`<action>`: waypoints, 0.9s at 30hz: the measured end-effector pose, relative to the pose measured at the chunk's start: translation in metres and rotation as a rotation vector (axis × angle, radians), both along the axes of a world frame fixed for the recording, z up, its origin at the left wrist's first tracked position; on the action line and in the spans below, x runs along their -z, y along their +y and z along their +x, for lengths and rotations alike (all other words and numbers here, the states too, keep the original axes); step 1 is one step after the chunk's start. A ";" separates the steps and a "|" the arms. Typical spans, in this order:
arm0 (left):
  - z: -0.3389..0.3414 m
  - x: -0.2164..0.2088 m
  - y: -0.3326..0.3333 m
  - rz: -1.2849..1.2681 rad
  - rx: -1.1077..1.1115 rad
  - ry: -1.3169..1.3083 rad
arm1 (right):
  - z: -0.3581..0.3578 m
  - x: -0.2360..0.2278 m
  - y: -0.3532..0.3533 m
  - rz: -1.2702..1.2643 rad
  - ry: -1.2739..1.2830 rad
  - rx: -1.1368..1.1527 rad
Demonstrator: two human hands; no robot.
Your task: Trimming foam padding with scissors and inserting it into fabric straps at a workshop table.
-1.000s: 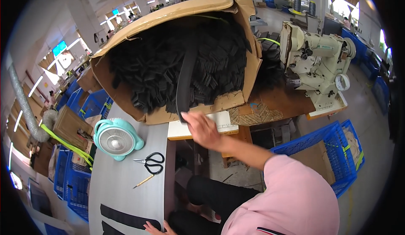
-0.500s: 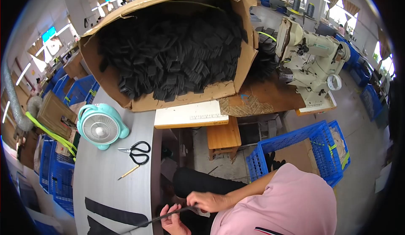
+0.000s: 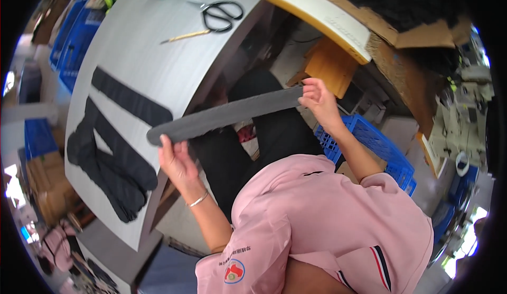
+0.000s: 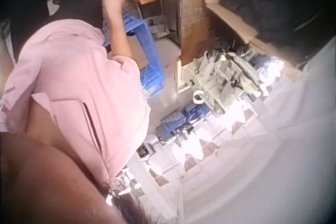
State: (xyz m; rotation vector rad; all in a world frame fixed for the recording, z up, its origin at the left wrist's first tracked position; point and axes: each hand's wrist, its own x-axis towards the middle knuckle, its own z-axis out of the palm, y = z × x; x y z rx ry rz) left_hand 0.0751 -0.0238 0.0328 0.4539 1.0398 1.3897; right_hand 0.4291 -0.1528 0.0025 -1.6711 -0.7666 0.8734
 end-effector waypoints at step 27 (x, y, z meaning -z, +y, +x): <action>-0.009 0.025 0.018 0.672 0.139 1.628 | -0.140 -0.031 0.104 0.389 -0.935 -0.520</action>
